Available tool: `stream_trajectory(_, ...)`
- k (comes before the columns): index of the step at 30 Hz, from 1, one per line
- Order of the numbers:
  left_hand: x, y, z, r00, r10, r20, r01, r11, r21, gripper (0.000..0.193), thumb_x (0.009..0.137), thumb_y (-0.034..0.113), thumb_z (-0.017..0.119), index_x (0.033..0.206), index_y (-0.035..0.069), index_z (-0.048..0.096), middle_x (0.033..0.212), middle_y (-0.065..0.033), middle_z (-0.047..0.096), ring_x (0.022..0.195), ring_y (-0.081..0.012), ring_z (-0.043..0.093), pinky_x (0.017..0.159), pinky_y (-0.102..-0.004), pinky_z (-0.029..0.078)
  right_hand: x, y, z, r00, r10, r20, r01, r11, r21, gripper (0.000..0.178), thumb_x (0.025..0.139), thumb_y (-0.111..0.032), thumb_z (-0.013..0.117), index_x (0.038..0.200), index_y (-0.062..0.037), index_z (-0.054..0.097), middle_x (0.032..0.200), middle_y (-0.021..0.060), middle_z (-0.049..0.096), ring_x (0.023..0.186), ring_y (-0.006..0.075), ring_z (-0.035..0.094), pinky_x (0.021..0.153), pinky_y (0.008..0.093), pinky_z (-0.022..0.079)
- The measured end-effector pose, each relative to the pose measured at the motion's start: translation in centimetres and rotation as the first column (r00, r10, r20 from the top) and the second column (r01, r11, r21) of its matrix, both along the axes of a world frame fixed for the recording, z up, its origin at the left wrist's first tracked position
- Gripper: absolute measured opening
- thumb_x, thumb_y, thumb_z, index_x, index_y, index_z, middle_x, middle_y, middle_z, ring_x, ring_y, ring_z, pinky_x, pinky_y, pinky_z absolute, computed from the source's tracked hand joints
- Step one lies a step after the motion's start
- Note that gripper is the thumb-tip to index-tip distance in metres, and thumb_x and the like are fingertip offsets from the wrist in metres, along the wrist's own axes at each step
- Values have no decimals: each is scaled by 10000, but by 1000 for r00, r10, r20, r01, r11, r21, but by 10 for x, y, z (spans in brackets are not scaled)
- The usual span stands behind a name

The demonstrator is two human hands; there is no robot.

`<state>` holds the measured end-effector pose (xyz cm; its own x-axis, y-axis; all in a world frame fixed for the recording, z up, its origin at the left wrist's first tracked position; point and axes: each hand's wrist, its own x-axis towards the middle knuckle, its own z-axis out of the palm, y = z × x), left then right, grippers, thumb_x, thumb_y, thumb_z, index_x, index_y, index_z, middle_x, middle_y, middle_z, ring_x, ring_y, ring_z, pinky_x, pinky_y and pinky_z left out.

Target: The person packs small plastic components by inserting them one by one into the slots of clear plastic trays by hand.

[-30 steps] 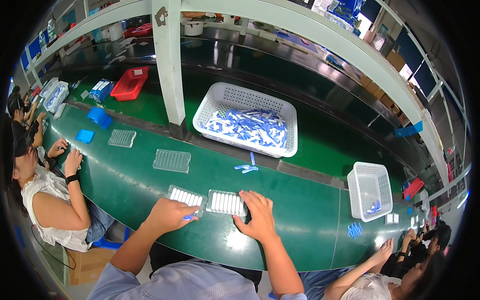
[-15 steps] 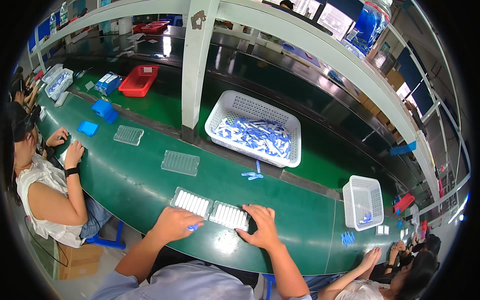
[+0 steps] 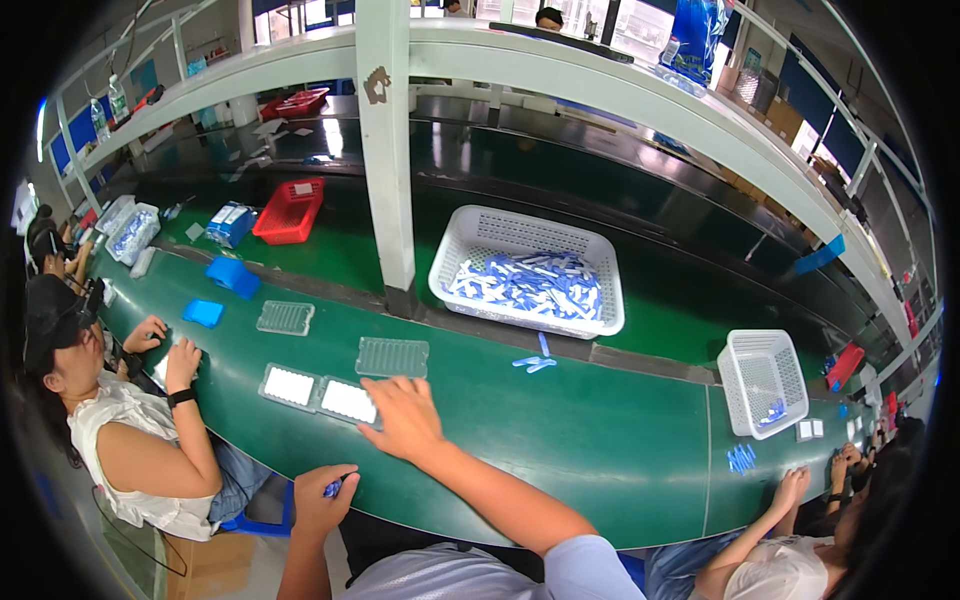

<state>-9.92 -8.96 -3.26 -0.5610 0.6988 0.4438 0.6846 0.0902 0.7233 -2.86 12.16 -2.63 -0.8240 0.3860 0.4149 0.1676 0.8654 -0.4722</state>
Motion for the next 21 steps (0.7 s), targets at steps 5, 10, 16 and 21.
stream_trajectory(5, -20, 10, -5, 997, 21, -73, -21, 1000, 9, 89, 836, 104, 792, 905, 56, 762, 830, -131, 746, 730, -294, 733, 662, -347, 565, -78, -23, -3, 997, 29, 69, -38, 990, 137, 664, 819, -430, 761, 1356, -76, 594, 1316, 92, 628, 1168, 292, 545, 1002, 459, 358)
stream_trajectory(10, -22, 11, -23, 992, 113, -48, -109, 990, 88, 90, 839, 107, 796, 898, 48, 763, 848, -130, 760, 733, -285, 744, 675, -346, 580, -79, -2, 6, 999, -28, -39, 32, 992, 121, 649, 878, -467, 688, 1380, -70, 579, 1389, 128, 589, 1254, 318, 532, 1046, 481, 360)
stream_trajectory(16, -19, 13, -18, 995, 100, -10, -99, 992, 73, 94, 850, 121, 793, 909, 51, 766, 851, -125, 763, 742, -277, 749, 671, -340, 576, 11, 66, -17, 997, -50, 64, 34, 972, 232, 446, 954, -313, 631, 1332, -77, 643, 1463, 139, 579, 1377, 320, 515, 1121, 480, 369)
stream_trajectory(21, 0, 19, 29, 984, -43, 175, 48, 998, -26, 102, 861, 146, 789, 933, 75, 778, 857, -120, 762, 727, -267, 740, 659, -327, 571, 103, 67, -12, 998, -50, 32, 48, 997, 56, 278, 943, -214, 665, 1190, -105, 733, 1403, 87, 627, 1319, 307, 556, 1091, 456, 418)
